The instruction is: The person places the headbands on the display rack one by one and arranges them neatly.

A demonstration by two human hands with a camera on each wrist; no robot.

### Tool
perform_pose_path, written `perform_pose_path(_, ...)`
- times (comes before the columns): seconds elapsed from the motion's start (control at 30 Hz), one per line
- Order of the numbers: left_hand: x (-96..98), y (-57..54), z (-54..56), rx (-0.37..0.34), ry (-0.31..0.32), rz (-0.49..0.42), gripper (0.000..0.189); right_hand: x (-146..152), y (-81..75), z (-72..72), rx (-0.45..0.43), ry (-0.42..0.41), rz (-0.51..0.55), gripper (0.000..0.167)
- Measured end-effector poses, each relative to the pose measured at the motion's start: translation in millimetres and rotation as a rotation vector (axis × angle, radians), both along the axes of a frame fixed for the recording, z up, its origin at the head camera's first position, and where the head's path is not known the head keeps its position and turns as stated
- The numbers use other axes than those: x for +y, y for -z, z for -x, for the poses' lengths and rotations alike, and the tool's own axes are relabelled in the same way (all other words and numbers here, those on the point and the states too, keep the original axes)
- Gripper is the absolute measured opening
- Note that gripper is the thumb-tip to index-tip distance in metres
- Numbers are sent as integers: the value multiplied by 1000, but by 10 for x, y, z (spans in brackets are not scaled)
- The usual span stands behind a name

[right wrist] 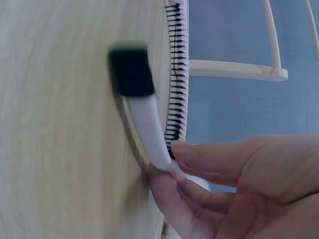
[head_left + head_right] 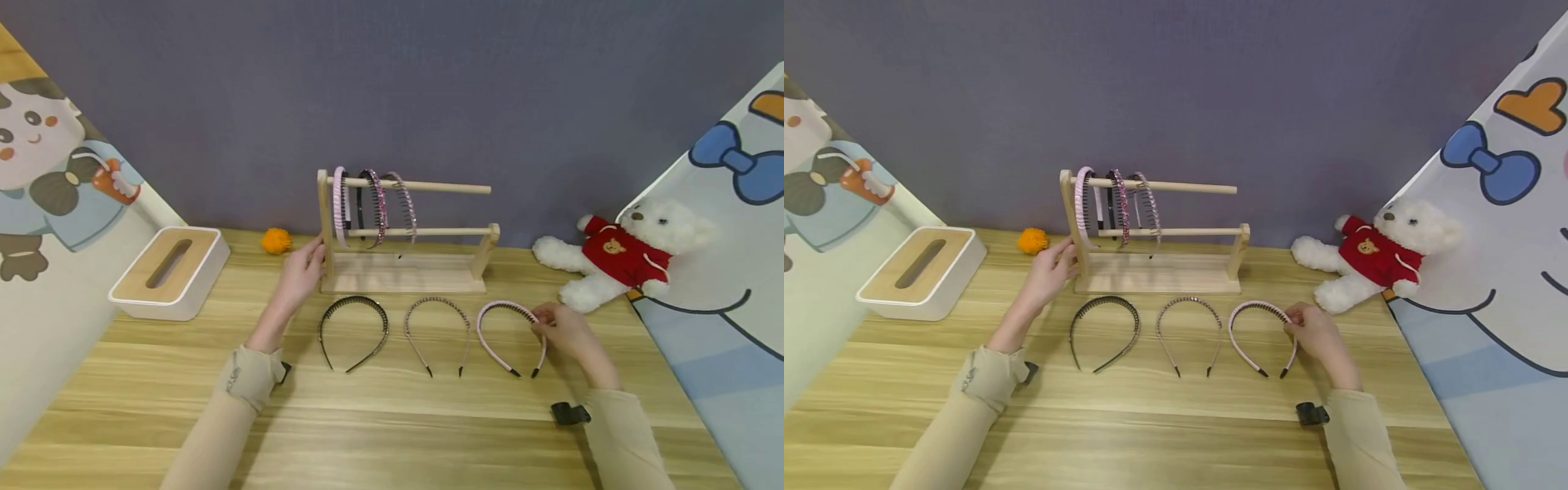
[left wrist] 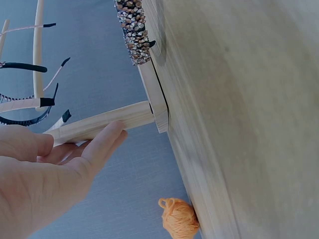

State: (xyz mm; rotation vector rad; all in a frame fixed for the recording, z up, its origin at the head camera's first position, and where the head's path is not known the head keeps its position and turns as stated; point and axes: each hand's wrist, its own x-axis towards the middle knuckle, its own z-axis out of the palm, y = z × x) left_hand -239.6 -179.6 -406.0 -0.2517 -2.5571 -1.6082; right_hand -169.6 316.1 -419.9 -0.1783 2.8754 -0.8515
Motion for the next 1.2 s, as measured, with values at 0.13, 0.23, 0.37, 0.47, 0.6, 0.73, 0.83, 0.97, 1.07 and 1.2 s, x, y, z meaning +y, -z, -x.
perform_pose_path(0.13,-4,-2,1,7,2,10,48,-22,-5,-19,-32,24,49,21)
perform_pose_path(0.23,-23,-13,-2,11,4,19,48,-59,18,-38,-27,28,59,20)
perform_pose_path(0.37,-78,-43,-11,12,2,49,48,-118,79,-62,-20,27,82,18)
perform_pose_path(0.47,-98,-47,-11,10,3,69,48,-120,112,-79,-20,33,107,18)
perform_pose_path(0.6,-74,-25,0,10,-2,71,48,-56,115,-82,0,31,115,18)
perform_pose_path(0.73,-22,8,2,3,-7,53,49,23,55,-74,10,28,122,20)
perform_pose_path(0.83,-3,24,1,-1,-8,44,49,46,15,-80,3,37,133,23)
perform_pose_path(0.97,12,23,-5,7,-11,39,48,44,-43,-97,-7,63,161,23)
perform_pose_path(1.07,15,10,-18,16,-10,32,47,26,-97,-108,-4,82,206,21)
perform_pose_path(1.2,-2,-8,-29,16,-7,32,47,-15,-161,-126,34,93,247,20)
